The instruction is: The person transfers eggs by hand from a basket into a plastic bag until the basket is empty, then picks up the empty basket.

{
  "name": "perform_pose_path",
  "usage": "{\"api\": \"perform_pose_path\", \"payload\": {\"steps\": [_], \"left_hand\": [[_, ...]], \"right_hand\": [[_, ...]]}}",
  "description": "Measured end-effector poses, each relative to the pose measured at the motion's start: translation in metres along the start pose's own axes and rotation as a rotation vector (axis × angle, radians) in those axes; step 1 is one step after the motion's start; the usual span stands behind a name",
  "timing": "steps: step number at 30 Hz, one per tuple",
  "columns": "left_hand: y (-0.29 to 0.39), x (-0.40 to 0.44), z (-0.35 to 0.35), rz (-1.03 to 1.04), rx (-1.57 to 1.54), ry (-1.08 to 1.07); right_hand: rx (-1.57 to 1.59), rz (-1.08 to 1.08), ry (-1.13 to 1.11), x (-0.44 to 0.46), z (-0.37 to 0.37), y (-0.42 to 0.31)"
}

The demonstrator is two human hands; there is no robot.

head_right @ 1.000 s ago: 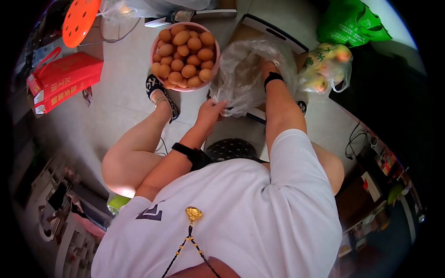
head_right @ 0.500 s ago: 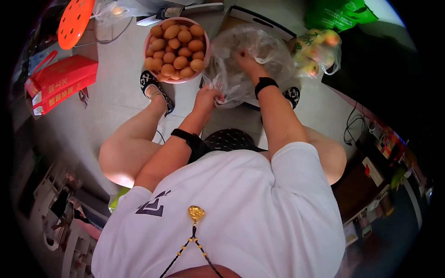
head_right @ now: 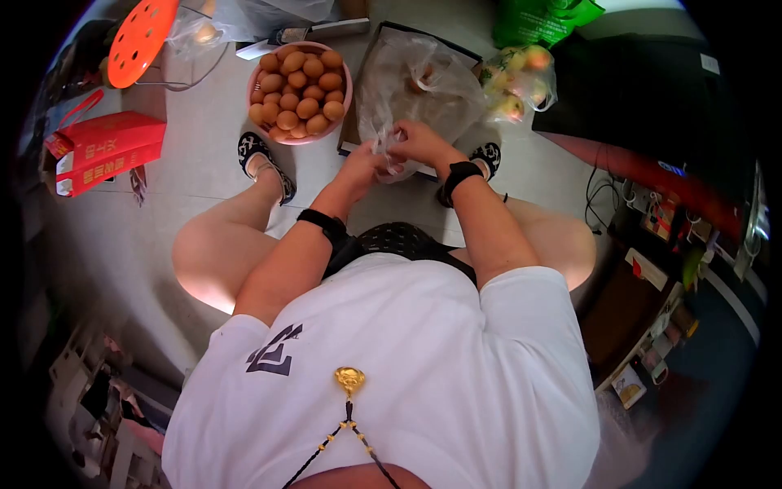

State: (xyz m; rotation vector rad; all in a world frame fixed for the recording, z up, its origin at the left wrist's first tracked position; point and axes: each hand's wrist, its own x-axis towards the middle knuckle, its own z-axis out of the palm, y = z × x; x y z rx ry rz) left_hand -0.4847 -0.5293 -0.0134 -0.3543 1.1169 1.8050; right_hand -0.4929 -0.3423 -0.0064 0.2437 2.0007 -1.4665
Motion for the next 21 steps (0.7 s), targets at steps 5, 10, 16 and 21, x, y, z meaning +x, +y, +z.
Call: {"api": "perform_pose_path", "payload": {"steps": [5,10,16,21], "left_hand": [[0.003,-0.005,-0.001,0.005,-0.019,0.066],[0.007,-0.014,-0.001,0.030,-0.017,0.140],[0.008,-0.021,-0.005,-0.019,-0.043,0.351],[0.001,-0.012,-0.014,-0.110,0.060,0.391]], "right_hand": [[-0.217,-0.147,0.224,-0.005,0.006,-0.002],[-0.418,-0.010,0.038,-0.017,0.003,-0.014],[-0.352,-0.143,0.151,0.000,0.002,-0.022],[-0.347,-0.333,0.398,0.028,0.014,-0.076]]}}
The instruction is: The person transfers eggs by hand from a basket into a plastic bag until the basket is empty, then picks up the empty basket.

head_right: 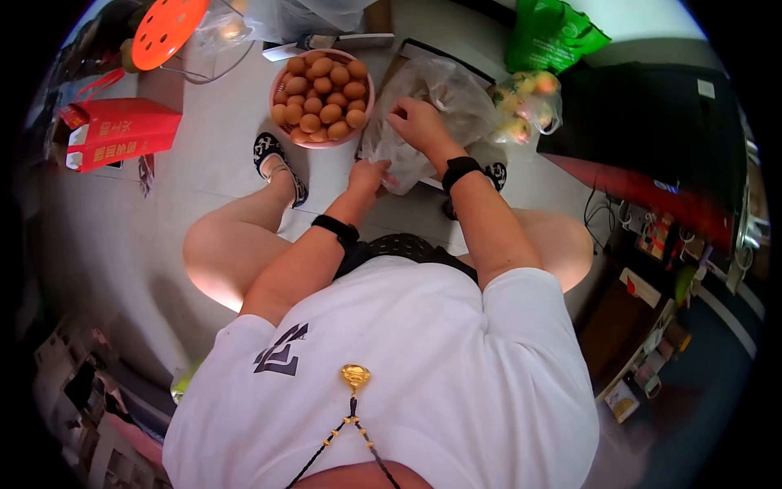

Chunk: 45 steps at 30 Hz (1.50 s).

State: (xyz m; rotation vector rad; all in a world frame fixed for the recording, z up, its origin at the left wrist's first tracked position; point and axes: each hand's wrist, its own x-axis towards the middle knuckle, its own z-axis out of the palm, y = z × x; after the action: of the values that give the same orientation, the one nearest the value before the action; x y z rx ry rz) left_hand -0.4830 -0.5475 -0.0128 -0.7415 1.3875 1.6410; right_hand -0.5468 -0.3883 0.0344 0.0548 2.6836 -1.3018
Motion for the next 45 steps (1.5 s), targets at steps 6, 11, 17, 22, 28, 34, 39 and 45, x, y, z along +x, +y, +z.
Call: {"api": "perform_pose_path", "payload": {"steps": [6,11,17,22,28,34,39,45], "left_hand": [[0.000,0.006,-0.005,-0.072,0.099,0.013],[-0.003,0.011,-0.009,-0.017,0.175,-0.056],[0.001,0.014,-0.012,0.013,0.252,-0.138],[-0.003,0.005,-0.012,0.002,0.107,-0.034],[0.005,-0.003,-0.016,-0.049,0.031,-0.065],[-0.003,0.005,-0.018,-0.053,0.057,-0.078],[-0.004,0.007,-0.019,-0.068,0.057,-0.089],[0.000,0.001,-0.016,-0.067,0.040,-0.070]], "right_hand": [[0.022,-0.185,-0.096,0.054,0.040,-0.038],[-0.324,-0.552,-0.197,0.069,0.094,-0.051],[-0.609,-0.702,-0.168,0.072,0.126,-0.044],[-0.677,-0.790,-0.146,0.078,0.131,-0.034],[-0.617,-0.875,-0.144,0.086,0.130,-0.024],[-0.515,-0.944,-0.178,0.094,0.126,-0.024],[-0.494,-0.949,-0.198,0.096,0.126,-0.026],[-0.448,-0.899,-0.195,0.092,0.113,-0.035]]}}
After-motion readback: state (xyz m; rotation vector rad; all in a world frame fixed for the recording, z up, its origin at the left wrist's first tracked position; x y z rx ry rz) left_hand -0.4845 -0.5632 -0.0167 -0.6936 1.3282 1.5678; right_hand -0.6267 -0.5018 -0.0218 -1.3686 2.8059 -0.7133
